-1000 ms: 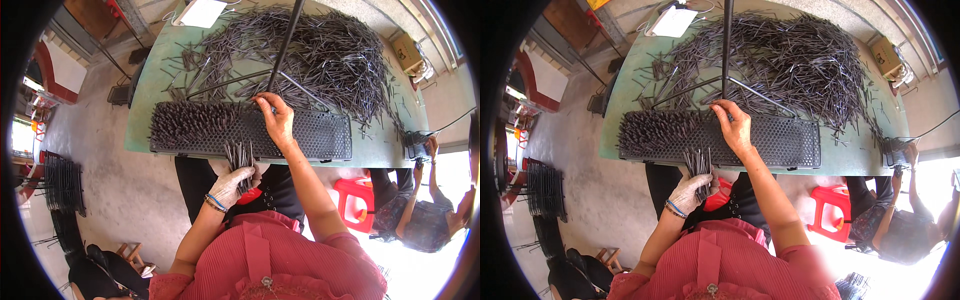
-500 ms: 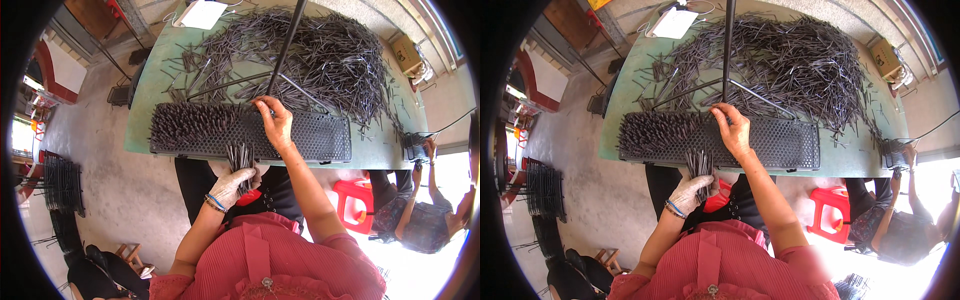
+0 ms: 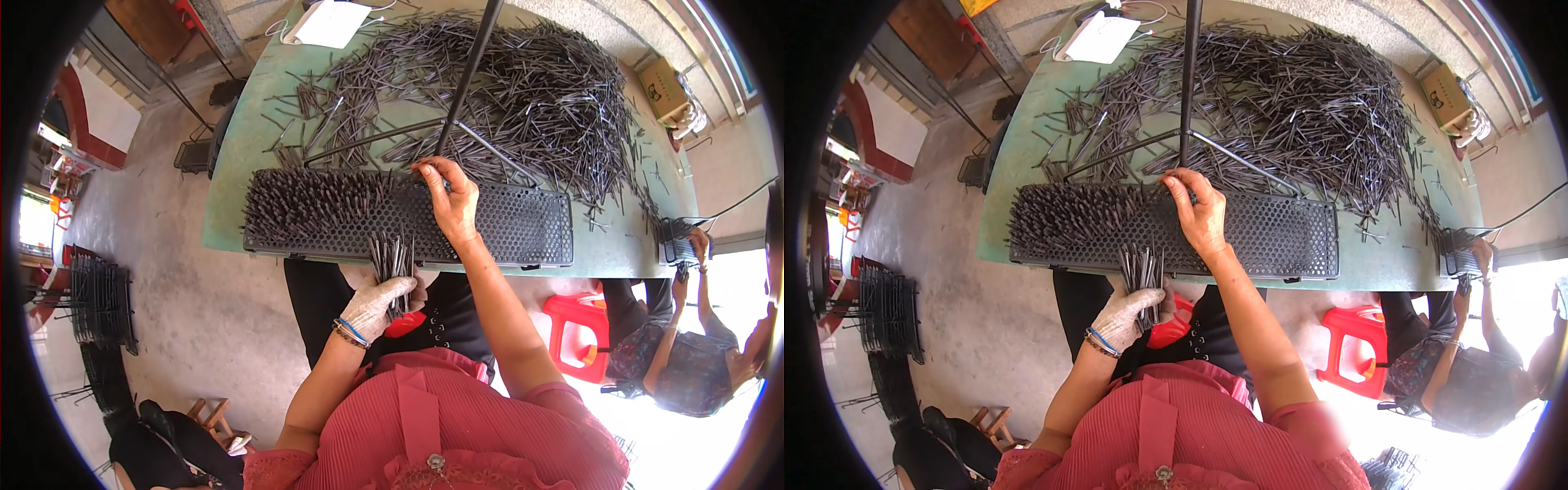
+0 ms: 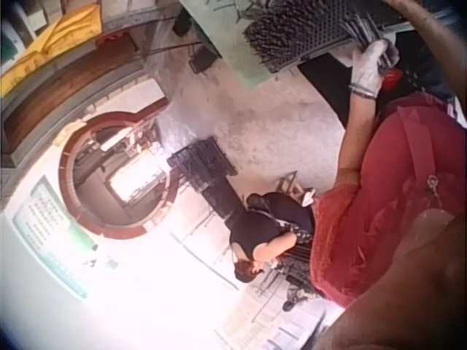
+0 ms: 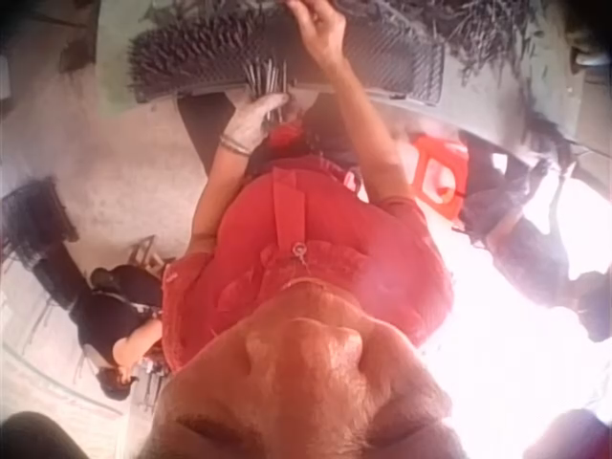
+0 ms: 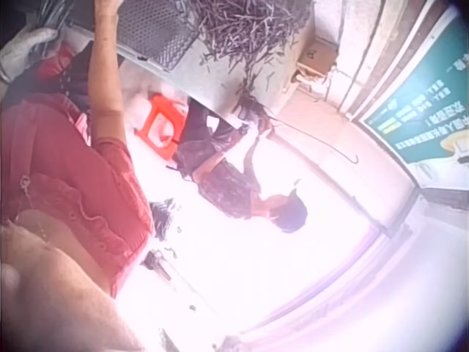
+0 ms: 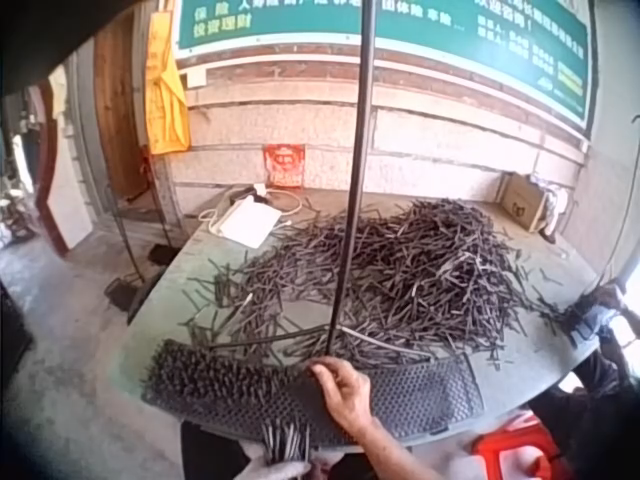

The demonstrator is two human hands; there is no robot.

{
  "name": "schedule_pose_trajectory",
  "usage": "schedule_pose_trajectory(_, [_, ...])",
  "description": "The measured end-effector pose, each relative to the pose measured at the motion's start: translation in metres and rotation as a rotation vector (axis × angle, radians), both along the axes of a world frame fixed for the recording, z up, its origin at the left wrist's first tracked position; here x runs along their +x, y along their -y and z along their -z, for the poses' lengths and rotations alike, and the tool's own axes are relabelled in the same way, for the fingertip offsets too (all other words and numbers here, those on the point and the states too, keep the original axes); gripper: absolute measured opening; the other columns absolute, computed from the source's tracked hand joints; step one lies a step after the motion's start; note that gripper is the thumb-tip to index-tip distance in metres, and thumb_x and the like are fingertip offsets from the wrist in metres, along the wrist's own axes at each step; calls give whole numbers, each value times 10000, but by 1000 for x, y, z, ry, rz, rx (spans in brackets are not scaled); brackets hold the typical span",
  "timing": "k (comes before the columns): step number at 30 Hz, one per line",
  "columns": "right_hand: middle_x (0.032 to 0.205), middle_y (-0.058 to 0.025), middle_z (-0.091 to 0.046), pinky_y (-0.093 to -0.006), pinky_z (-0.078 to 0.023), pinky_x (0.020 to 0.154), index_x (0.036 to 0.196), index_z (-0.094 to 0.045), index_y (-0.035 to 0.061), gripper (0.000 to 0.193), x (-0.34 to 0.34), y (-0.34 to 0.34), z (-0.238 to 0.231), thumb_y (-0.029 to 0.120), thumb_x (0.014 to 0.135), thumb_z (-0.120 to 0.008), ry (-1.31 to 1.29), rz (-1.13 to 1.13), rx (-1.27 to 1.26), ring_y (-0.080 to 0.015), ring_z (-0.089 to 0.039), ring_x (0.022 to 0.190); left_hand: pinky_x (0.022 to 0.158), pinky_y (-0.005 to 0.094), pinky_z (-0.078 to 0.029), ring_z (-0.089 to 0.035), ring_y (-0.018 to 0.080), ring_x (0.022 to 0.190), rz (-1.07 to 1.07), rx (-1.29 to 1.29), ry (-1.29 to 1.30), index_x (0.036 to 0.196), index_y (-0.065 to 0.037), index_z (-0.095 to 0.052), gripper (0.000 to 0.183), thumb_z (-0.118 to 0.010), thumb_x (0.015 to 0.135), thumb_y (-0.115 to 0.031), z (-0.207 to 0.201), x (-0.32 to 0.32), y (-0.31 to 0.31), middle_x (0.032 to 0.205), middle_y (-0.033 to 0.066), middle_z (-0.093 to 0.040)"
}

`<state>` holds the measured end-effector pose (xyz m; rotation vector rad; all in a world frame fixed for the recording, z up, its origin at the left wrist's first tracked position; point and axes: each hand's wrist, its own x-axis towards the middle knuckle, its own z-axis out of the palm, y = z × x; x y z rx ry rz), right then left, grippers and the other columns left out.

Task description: Sorting and inserting metal rods into a perforated grid plate.

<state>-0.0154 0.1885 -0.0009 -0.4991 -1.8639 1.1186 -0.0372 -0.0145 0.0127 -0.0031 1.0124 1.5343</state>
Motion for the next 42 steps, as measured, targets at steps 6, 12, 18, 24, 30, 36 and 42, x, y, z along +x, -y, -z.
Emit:
schedule_pose_trajectory(6, [890,-80,-718,-251,-523,765,1010,-637,-5,141,0,-1,1,101,919,-623,8,6,22,-119,-665,815,694,359,-595,-680,235,787,5,-45,22,1044,31,-570,220,-625,859,-76,3,0,-1,906,126,-660])
schedule_pose_trajectory(12, [898,-65,-709,-269,-519,744,982,-665,27,114,-1,-1,3,99,894,-651,29,40,122,-147,-661,807,687,355,-593,-679,230,769,5,-43,11,1042,26,-570,220,-633,857,-75,5,0,-1,902,119,-660])
schedule_pose_trajectory(18, [909,-70,-704,-313,-505,742,967,-687,49,125,-1,2,-1,95,850,-688,148,29,221,-214,-648,815,658,332,-581,-675,219,754,28,-57,17,1054,17,-578,233,-638,851,-80,5,-1,-1,880,113,-666])
schedule_pose_trajectory(24, [911,-76,-710,-327,-499,760,1011,-689,65,183,-2,5,-2,95,831,-705,150,17,232,-224,-650,823,665,312,-575,-675,210,721,44,-78,18,1113,9,-579,275,-618,859,-89,4,-1,-1,856,106,-663])
schedule_pose_trajectory(30, [902,-78,-710,-325,-480,762,1077,-672,66,249,-1,0,-2,67,829,-689,148,-49,351,-240,-652,802,654,303,-569,-672,200,715,47,-78,4,1118,9,-579,284,-624,858,-97,3,-1,-2,856,103,-664])
schedule_pose_trajectory(36, [895,-75,-710,-313,-468,745,1086,-671,56,250,-2,0,2,51,837,-669,104,-69,454,-225,-654,777,638,288,-560,-671,192,723,81,-55,-32,1105,10,-589,279,-631,855,-106,2,-1,0,866,99,-667])
schedule_pose_trajectory(42, [894,-80,-705,-322,-476,731,1091,-668,48,257,-2,1,2,48,834,-670,86,-59,510,-224,-650,768,648,289,-565,-669,187,766,33,-77,-14,1100,13,-593,277,-636,854,-108,1,2,0,888,92,-666])
